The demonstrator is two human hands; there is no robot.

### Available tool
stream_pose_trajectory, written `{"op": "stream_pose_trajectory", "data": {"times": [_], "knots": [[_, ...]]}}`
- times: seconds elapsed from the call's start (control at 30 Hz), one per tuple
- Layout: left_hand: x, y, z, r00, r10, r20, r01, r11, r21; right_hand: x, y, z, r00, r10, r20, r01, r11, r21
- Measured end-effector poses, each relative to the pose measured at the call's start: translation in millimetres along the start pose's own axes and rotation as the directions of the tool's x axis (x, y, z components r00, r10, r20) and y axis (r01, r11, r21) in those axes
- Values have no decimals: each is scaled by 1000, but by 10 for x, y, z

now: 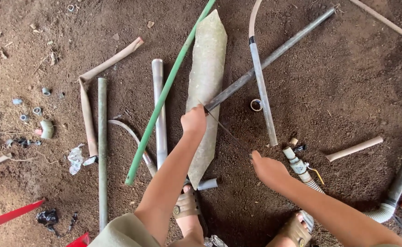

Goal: The person uses a hacksaw to cut a metal pipe resting on a large stone. After cutting, they pick up and inspect a flexible hose and a metal pipe, then place them back on the ground among other scattered pipes and fittings.

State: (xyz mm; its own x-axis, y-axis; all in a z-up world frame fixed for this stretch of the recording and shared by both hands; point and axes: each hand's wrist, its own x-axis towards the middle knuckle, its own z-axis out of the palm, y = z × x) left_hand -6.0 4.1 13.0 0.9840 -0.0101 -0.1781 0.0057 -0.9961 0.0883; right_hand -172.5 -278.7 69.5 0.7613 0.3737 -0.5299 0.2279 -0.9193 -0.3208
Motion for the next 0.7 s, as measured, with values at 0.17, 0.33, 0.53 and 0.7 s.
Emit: {"op": "stream_pose_trajectory", "data": {"times": [0.17,0.33,0.53,0.7], "knots": [[39,-8,84,999,27,-24,-26,999,48,607,-489,-514,999,21,31,-28,966,256],[36,-35,115,999,20,-30,-20,1000,17,998,-802,-770,1000,3,9,-5,979,205],[45,-60,153,1000,23,-21,-23,1000,-10,427,-237,-88,998,45,32,-52,950,309],[-4,-42,58,999,26,-44,-26,1000,0,148,-212,-217,999,40,17,-42,989,145]]}}
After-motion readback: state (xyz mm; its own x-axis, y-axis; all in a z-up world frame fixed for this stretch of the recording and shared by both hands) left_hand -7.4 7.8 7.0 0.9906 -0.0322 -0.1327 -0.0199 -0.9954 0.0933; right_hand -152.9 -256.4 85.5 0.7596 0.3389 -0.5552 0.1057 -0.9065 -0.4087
